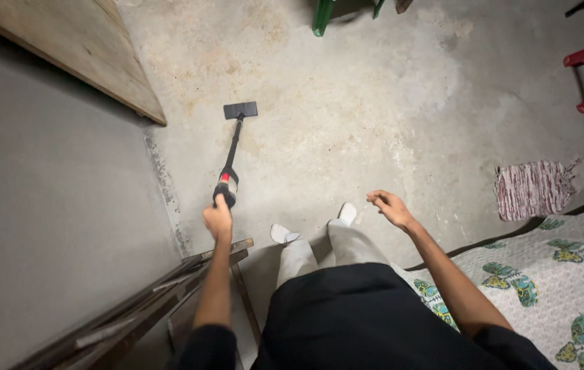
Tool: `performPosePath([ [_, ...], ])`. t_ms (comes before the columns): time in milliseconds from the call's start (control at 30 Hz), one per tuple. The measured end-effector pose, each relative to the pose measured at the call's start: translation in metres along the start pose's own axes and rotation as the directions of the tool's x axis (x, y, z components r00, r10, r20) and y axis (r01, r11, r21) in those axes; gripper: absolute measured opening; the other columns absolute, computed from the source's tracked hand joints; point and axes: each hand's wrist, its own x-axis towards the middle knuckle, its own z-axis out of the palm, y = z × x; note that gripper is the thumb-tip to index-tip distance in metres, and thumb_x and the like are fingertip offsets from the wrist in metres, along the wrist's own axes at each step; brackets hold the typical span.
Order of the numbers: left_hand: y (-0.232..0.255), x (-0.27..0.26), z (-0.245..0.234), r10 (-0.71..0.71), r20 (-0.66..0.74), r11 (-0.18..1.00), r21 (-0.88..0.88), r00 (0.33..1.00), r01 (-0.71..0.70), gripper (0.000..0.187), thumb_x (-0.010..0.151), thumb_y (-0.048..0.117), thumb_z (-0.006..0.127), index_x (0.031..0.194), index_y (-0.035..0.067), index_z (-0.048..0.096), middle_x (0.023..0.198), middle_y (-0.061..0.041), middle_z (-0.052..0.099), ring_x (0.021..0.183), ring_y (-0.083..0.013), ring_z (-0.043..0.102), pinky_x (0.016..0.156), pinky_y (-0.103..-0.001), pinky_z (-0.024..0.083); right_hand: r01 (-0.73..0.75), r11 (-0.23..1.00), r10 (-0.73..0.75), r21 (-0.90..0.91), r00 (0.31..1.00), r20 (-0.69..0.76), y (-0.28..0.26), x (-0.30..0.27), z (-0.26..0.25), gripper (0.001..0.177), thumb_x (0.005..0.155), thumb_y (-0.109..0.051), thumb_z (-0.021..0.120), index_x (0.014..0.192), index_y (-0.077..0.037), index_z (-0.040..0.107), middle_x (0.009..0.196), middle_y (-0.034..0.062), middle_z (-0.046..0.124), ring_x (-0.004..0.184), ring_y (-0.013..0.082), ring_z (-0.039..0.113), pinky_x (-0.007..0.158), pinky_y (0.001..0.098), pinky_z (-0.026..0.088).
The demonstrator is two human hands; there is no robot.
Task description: The person vacuums the floor using a handheld vacuum, moving the tool along the edges of the walls and under the bed and furniture.
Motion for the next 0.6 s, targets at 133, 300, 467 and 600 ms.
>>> performPosePath([
  [133, -0.057, -0.039, -0.032, 0.064, 0.055, 0.998, 0.003, 0.996, -0.065, 0.064, 0.097, 0.052, 0.054, 0.090, -0.008, 0.073, 0.076, -0.030, 0.068, 0.075, -0.0451, 0.070, 0.073, -0.055, 0.051, 0.034, 0.999, -0.035, 0.035, 0.998, 0.048, -0.015, 0.012, 0.019, 0.037, 0.102, -0.028, 0.054, 0.131, -0.008, 0.064, 0.123, 0.0056, 0.073, 0.111, 0.0153, 0.066, 0.088, 0.0331, 0.054],
  [300, -0.107, -0.111, -0.070, 0.033, 0.105, 0.999, 0.009, 0.994, -0.034, 0.062, 0.099, 0.050, 0.052, 0.081, -0.005, 0.074, 0.071, -0.024, 0.069, 0.072, -0.0415, 0.069, 0.072, -0.053, 0.052, 0.120, 0.992, -0.118, -0.030, 0.990, 0.075, -0.027, 0.026, 0.026, 0.036, 0.102, -0.027, 0.055, 0.129, -0.007, 0.065, 0.119, 0.0061, 0.075, 0.107, 0.0151, 0.068, 0.086, 0.0315, 0.055],
  [467, -0.143, -0.194, -0.095, -0.067, 0.135, 0.996, 0.071, 0.989, 0.058, 0.060, 0.098, 0.049, 0.051, 0.078, -0.002, 0.074, 0.064, -0.021, 0.068, 0.064, -0.0361, 0.071, 0.067, -0.050, 0.053, 0.162, 0.986, -0.157, -0.047, 0.983, 0.091, -0.007, 0.017, 0.011, 0.036, 0.101, -0.026, 0.057, 0.127, -0.005, 0.069, 0.114, 0.0084, 0.076, 0.099, 0.0170, 0.067, 0.082, 0.0318, 0.055],
  [600, -0.157, -0.247, -0.112, -0.237, 0.100, 0.963, 0.155, 0.966, 0.220, 0.057, 0.098, 0.048, 0.053, 0.080, -0.001, 0.075, 0.064, -0.021, 0.069, 0.064, -0.0367, 0.071, 0.066, -0.051, 0.053, 0.112, 0.994, -0.113, 0.012, 0.987, 0.113, 0.026, -0.005, -0.010, 0.036, 0.100, -0.025, 0.055, 0.129, -0.006, 0.065, 0.119, 0.0055, 0.075, 0.102, 0.0159, 0.067, 0.083, 0.0309, 0.054],
])
